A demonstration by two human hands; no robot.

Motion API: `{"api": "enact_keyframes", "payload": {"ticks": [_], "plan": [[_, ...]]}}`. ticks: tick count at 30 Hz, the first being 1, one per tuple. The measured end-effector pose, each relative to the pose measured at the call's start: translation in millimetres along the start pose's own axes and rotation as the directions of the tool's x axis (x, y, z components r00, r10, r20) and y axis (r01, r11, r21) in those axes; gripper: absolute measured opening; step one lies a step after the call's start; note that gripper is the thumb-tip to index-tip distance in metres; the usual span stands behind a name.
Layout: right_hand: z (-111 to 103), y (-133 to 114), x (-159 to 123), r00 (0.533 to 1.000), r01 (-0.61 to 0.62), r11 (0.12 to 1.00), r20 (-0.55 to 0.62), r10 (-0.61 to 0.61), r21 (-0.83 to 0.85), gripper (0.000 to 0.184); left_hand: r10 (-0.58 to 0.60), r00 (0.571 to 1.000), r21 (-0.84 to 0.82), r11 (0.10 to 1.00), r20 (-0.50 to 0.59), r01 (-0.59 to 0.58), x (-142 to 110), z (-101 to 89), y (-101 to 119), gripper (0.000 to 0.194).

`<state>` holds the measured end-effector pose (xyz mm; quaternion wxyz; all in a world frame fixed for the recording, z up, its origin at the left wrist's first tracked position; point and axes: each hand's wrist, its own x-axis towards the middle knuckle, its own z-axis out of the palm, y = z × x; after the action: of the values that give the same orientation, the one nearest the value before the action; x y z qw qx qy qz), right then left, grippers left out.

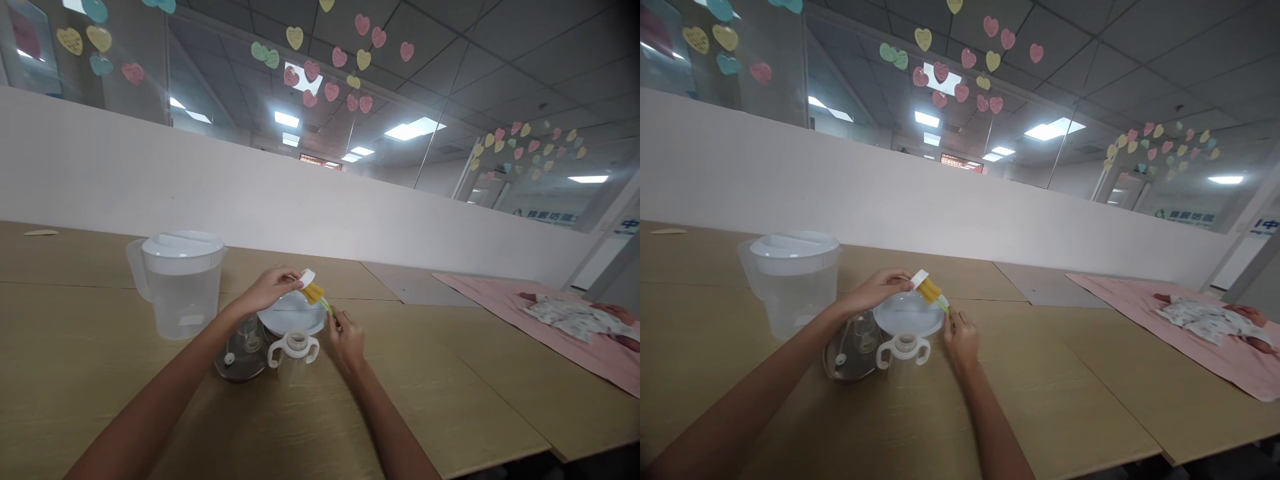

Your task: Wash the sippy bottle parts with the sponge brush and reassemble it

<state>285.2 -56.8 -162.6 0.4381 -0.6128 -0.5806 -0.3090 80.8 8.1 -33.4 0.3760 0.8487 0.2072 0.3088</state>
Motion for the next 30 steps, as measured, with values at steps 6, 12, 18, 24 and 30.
{"api": "enact_keyframes", "payload": {"ticks": [6, 12, 18, 24, 30], "plan": [[-2.6, -7.4, -2.0, 0.989, 0.149, 0.989, 0.020, -0.148, -0.013, 0.030, 0.093, 0.974, 0.368, 0.930, -0.208, -0.010, 4.8, -1.7, -13.9, 0.032], [-6.6, -7.5, -0.2, 0.995, 0.074, 0.995, -0.072, -0.070, 0.059, 0.031, 0.090, 0.968, 0.312, 0.950, -0.233, -0.013, 3.8, -16.6, -24.8, 0.036], [-9.1, -8.0, 3.9, 0.995, -0.022, 0.994, -0.093, 0.032, 0.104, 0.035, 0.012, 0.999, 0.040, 0.999, -0.050, -0.010, 1.4, -16.3, -14.6, 0.037], [-6.5, -7.4, 3.9, 0.997, -0.049, 0.994, -0.060, 0.055, 0.099, 0.036, -0.013, 0.997, -0.168, 0.986, -0.077, 0.000, 2.5, -11.2, -12.3, 0.055], [-3.1, -7.6, 0.2, 0.999, 0.029, 0.997, 0.034, -0.031, 0.069, 0.035, 0.078, 0.997, -0.127, 0.989, -0.021, -0.080, 2.3, -3.7, -6.1, 0.055]]}}
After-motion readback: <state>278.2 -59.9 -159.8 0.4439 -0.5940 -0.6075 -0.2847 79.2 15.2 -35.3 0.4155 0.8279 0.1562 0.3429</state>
